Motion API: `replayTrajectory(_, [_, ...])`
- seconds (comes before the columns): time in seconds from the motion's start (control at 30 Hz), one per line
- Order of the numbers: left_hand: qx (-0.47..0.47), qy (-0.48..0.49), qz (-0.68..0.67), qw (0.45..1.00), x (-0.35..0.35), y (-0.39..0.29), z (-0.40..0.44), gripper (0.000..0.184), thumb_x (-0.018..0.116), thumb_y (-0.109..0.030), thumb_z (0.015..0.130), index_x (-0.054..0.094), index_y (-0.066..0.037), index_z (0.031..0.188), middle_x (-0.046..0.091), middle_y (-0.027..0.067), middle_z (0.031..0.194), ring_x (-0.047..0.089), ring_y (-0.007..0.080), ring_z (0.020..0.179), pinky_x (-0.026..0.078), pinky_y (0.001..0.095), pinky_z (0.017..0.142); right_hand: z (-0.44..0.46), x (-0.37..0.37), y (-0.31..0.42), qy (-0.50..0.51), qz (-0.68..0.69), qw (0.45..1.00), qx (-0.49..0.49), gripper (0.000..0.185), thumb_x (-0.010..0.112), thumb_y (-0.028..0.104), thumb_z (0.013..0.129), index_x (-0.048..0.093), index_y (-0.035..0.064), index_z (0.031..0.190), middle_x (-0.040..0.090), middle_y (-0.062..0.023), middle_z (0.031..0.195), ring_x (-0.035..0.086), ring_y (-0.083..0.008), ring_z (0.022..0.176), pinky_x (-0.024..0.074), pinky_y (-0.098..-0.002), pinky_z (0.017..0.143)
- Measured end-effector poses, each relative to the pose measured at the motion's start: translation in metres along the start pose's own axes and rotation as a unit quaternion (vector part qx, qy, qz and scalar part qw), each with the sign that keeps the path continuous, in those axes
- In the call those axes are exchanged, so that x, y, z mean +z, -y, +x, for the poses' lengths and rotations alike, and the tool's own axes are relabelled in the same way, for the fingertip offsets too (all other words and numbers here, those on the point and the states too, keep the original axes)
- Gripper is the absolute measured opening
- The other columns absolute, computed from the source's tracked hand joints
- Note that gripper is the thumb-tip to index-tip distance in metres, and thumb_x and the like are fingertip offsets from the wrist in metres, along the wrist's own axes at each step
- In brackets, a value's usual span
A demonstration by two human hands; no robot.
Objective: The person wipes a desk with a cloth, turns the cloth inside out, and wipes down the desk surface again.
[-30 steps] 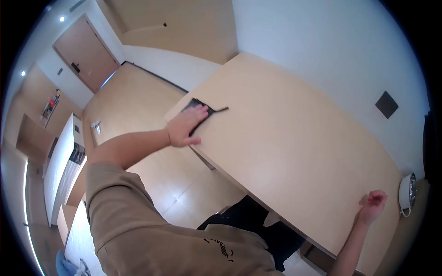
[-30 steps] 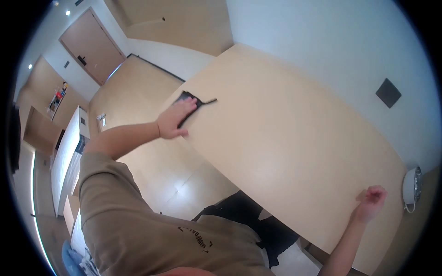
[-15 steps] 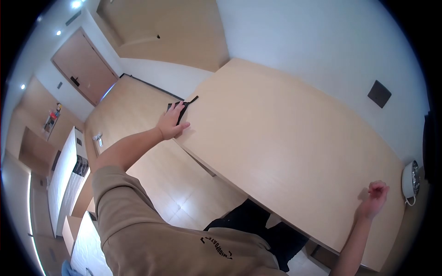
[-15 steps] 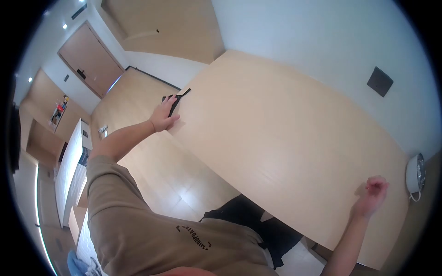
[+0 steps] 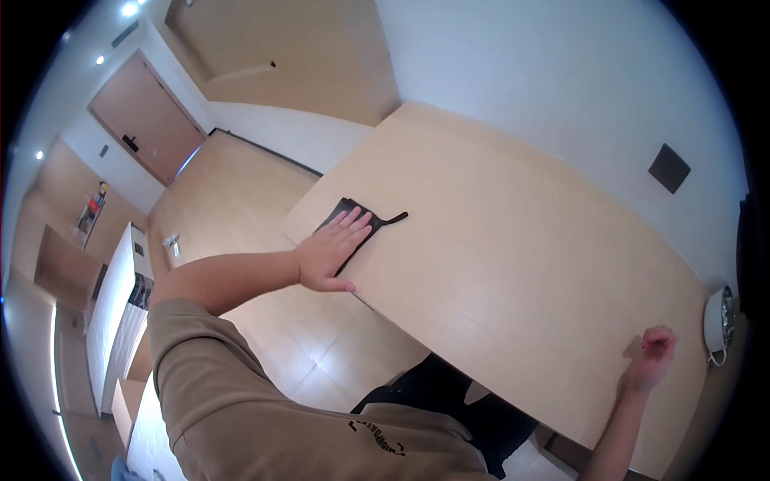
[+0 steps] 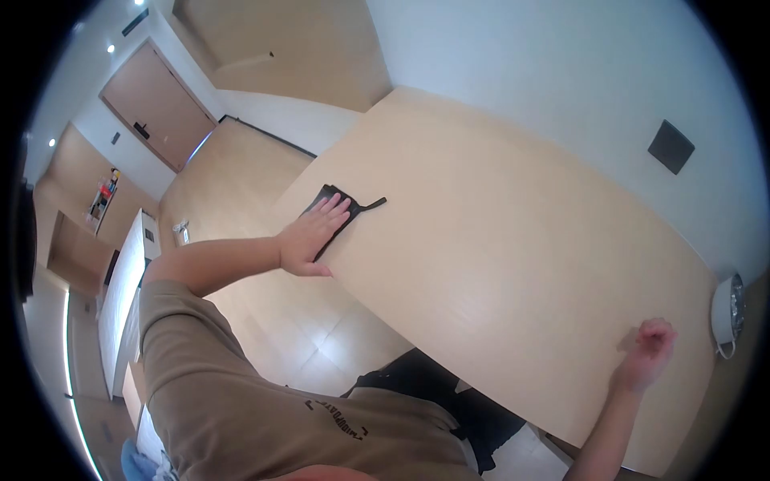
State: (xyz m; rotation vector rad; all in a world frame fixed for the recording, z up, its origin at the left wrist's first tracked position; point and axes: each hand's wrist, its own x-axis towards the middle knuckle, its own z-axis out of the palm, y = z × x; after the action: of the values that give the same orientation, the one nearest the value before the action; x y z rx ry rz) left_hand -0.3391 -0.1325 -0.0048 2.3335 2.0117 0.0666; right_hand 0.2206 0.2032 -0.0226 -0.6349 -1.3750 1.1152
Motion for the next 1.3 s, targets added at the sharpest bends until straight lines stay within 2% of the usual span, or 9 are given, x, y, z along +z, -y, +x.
replayTrajectory(0.23, [-0.105,-0.044,-0.053,0.992,-0.001,0.071,-0.008,0.09,0.056,-0.045,0.086,0.023,0.01,0.149,0.017,0.0315,0.158,0.013,0.0445,0.149,0.012,0.0473,0.121,0.002,-0.006,0.0,0.01,0.029,1.0,0.007,0.046,0.031,0.035,0.107,0.045,0.008,0.073,0.043,-0.0039,0.073,0.038,-0.0155,0.071,0.0309,-0.0294,0.068])
replayTrajectory(0.4, [-0.206,-0.053,-0.035,0.977,-0.004,0.087,0.016,0.09,0.055,-0.044,0.086,0.024,0.012,0.148,0.021,0.0341,0.156,0.014,0.0472,0.147,0.013,0.0487,0.121,-0.007,0.015,0.018,0.016,-0.034,0.998,-0.048,0.045,0.03,0.035,0.107,0.045,0.0077,0.075,0.043,-0.0039,0.072,0.039,-0.0148,0.071,0.0308,-0.0292,0.068])
replayTrajectory(0.5, [-0.164,-0.049,-0.003,0.985,0.004,0.083,0.022,0.096,0.056,-0.05,0.083,0.023,0.014,0.146,0.021,0.0359,0.154,0.015,0.0511,0.146,0.013,0.0511,0.12,-0.006,0.016,0.021,0.019,-0.037,0.997,-0.062,0.044,0.03,0.034,0.107,0.046,0.0076,0.075,0.042,-0.0037,0.071,0.039,-0.0145,0.07,0.031,-0.029,0.067])
replayTrajectory(0.6, [0.009,-0.066,-0.061,0.996,0.008,0.026,0.043,0.11,0.062,-0.061,0.077,0.023,0.015,0.146,0.021,0.0373,0.153,0.016,0.0528,0.144,0.011,0.0538,0.119,-0.006,0.014,0.017,0.024,-0.026,0.998,-0.058,0.045,0.03,0.034,0.107,0.046,0.0074,0.075,0.043,-0.0038,0.071,0.039,-0.0144,0.069,0.0314,-0.0287,0.066])
replayTrajectory(0.7, [0.178,0.025,-0.071,0.981,-0.008,-0.056,0.061,0.118,0.055,-0.077,0.08,0.021,0.012,0.149,0.015,0.0328,0.158,0.014,0.049,0.147,0.012,0.0534,0.119,-0.003,0.007,0.006,0.019,-0.007,0.999,-0.041,0.045,0.031,0.035,0.107,0.047,0.0073,0.075,0.043,-0.0042,0.07,0.04,-0.0146,0.069,0.032,-0.0288,0.066])
replayTrajectory(0.87, [0.197,0.028,-0.101,0.975,-0.002,-0.025,0.06,0.111,0.055,-0.073,0.083,0.022,0.009,0.15,0.016,0.0301,0.159,0.015,0.0464,0.147,0.013,0.0537,0.119,-0.001,0.003,0.0,0.003,0.024,1.0,0.008,0.046,0.031,0.035,0.107,0.048,0.0077,0.074,0.044,-0.0042,0.07,0.04,-0.0147,0.069,0.0331,-0.0291,0.066])
replayTrajectory(1.03, [-0.132,-0.047,-0.035,0.989,-0.003,0.083,0.033,0.097,0.061,-0.046,0.081,0.023,0.013,0.147,0.019,0.0341,0.156,0.014,0.0483,0.147,0.012,0.0495,0.121,0.0,-0.002,0.003,0.006,0.024,1.0,0.007,0.046,0.03,0.036,0.107,0.047,0.0079,0.075,0.045,-0.0041,0.072,0.04,-0.0145,0.07,0.0334,-0.029,0.067])
replayTrajectory(1.2, [-0.159,-0.032,-0.018,0.987,-0.002,0.083,0.036,0.098,0.058,-0.052,0.084,0.021,0.013,0.148,0.017,0.0338,0.157,0.013,0.0482,0.147,0.012,0.0504,0.12,-0.005,0.013,0.009,0.0,-0.011,1.0,-0.004,0.045,0.029,0.035,0.107,0.046,0.0081,0.075,0.044,-0.0037,0.072,0.04,-0.0151,0.07,0.0333,-0.029,0.069])
replayTrajectory(1.3, [-0.095,-0.054,-0.021,0.994,0.009,0.075,0.037,0.103,0.056,-0.059,0.084,0.021,0.013,0.148,0.017,0.0336,0.157,0.013,0.0488,0.147,0.012,0.0521,0.12,-0.006,0.015,0.005,0.01,-0.023,0.999,-0.029,0.045,0.029,0.035,0.107,0.046,0.0083,0.075,0.043,-0.0035,0.072,0.04,-0.0154,0.07,0.0332,-0.029,0.069])
